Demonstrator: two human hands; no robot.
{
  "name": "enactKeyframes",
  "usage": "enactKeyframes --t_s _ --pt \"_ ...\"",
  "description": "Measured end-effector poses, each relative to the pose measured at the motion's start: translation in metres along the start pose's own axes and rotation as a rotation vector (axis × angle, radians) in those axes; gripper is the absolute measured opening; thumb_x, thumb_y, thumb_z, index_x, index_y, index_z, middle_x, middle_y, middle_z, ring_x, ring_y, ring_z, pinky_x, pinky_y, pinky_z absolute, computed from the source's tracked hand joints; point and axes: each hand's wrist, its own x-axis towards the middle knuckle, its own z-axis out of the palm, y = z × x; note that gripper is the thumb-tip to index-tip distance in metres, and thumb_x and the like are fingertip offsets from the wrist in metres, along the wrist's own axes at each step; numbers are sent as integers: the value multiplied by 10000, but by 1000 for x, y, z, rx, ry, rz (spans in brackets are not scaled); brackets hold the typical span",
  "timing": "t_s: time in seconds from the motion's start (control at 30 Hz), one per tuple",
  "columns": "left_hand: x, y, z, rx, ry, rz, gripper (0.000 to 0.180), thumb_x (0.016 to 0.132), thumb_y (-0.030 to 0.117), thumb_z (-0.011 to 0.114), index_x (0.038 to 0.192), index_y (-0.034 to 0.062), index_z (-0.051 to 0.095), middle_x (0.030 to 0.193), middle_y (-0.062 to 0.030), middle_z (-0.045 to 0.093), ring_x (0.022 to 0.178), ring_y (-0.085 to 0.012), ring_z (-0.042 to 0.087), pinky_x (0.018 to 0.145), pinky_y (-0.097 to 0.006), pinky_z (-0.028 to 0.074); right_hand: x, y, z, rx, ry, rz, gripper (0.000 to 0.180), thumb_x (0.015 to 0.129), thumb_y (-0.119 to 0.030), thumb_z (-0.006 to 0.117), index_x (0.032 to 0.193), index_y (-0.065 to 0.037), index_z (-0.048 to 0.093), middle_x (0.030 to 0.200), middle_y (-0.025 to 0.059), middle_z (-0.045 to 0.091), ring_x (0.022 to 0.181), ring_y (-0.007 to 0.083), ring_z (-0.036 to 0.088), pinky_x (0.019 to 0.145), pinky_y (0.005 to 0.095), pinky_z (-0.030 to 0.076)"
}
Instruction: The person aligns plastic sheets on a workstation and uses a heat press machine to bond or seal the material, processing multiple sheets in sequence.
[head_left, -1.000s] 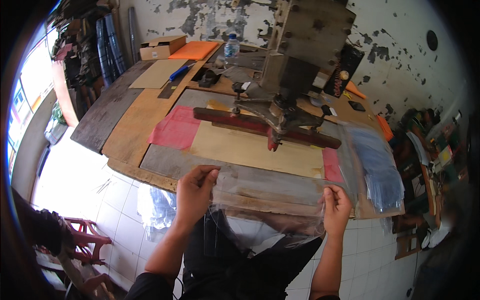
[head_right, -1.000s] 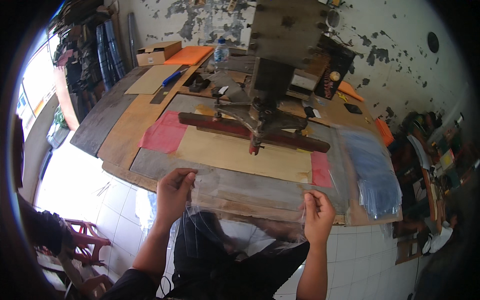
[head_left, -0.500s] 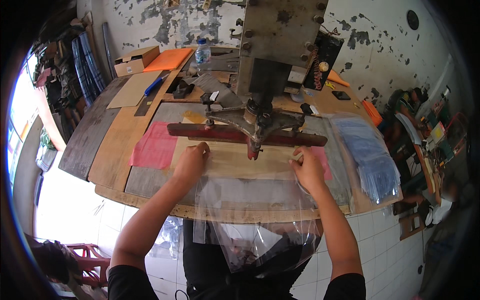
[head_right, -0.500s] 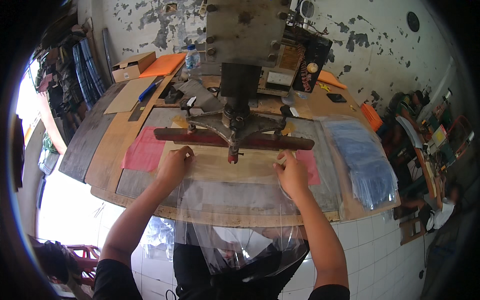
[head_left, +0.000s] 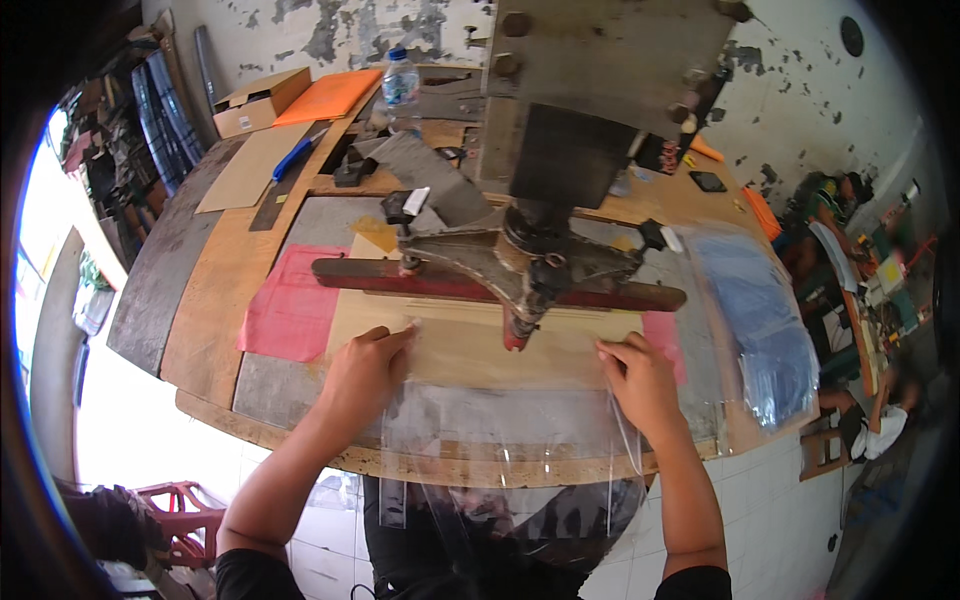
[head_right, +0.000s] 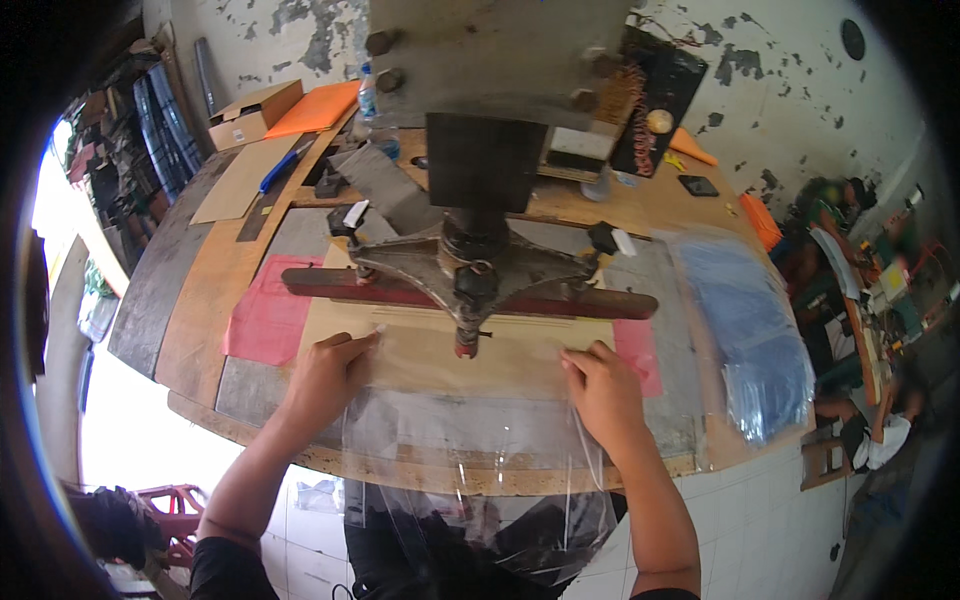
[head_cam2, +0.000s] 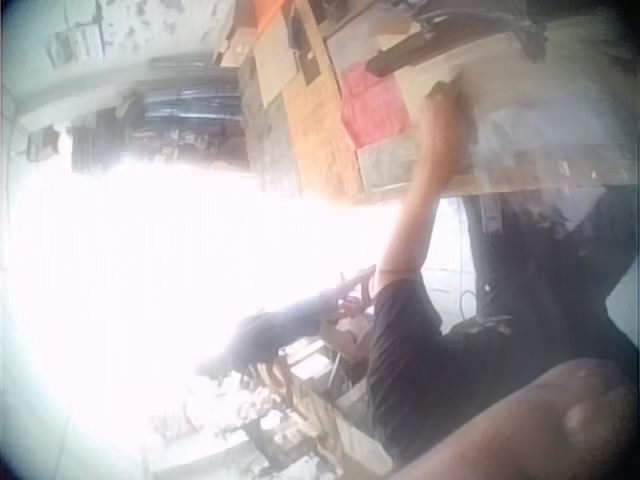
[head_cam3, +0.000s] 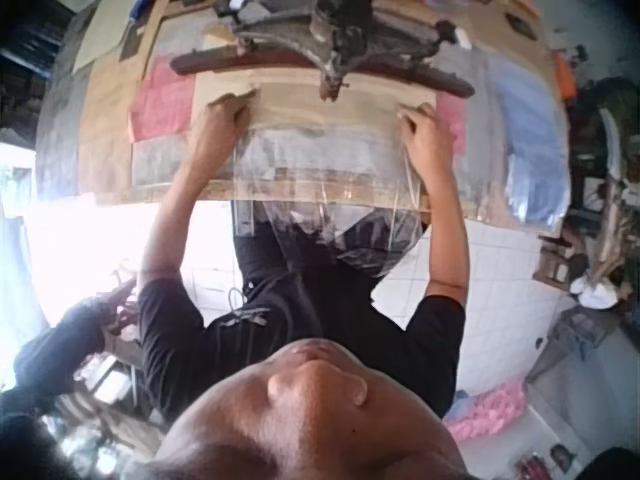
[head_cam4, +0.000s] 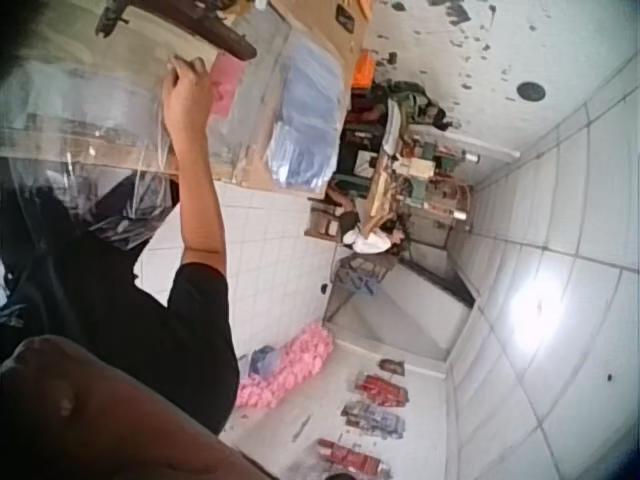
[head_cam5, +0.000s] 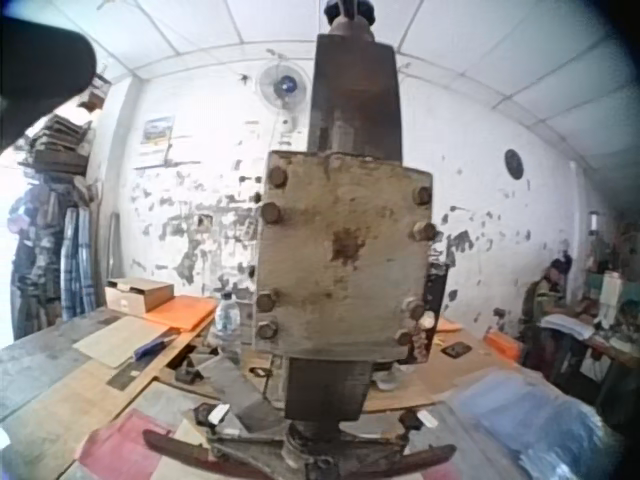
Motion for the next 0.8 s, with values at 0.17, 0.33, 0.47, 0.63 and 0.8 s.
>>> enactKeyframes --t_s 0.17,0.33,0.47,0.63,0.8 --pt "-1 -1 3 -43 42 -33 310 912 66 655 1207 43 747 820 -169 643 758 -360 650 703 -433 512 -4 2 4 41 20 13 188 920 -65 713 1093 -44 784 878 127 654 745 298 667 677 388 515" --pt "-1 -2 2 -81 20 -50 317 912 76 661 1217 39 740 831 -157 643 771 -351 655 716 -430 517 -1 -4 5 89 24 95 203 918 -40 716 1111 -29 779 842 118 618 693 250 620 641 358 481" --pt "0 1 0 -86 4 -72 314 923 92 665 1223 35 735 848 -156 650 773 -350 660 717 -429 520 -2 2 8 89 44 86 209 919 -40 717 1118 -34 780 822 100 590 666 224 580 617 345 453" --pt "1 1 -2 -124 0 -68 315 925 104 663 1222 17 725 894 -180 663 777 -394 665 710 -466 528 0 4 11 107 64 79 200 931 -38 714 1119 -28 781 804 72 568 658 177 546 603 318 428" --pt "1 2 -3 -121 1 -92 298 948 121 672 1224 25 729 862 -156 642 763 -354 657 707 -431 515 3 2 12 125 82 64 194 943 -39 712 1124 -22 781 787 52 545 654 141 513 591 297 402"
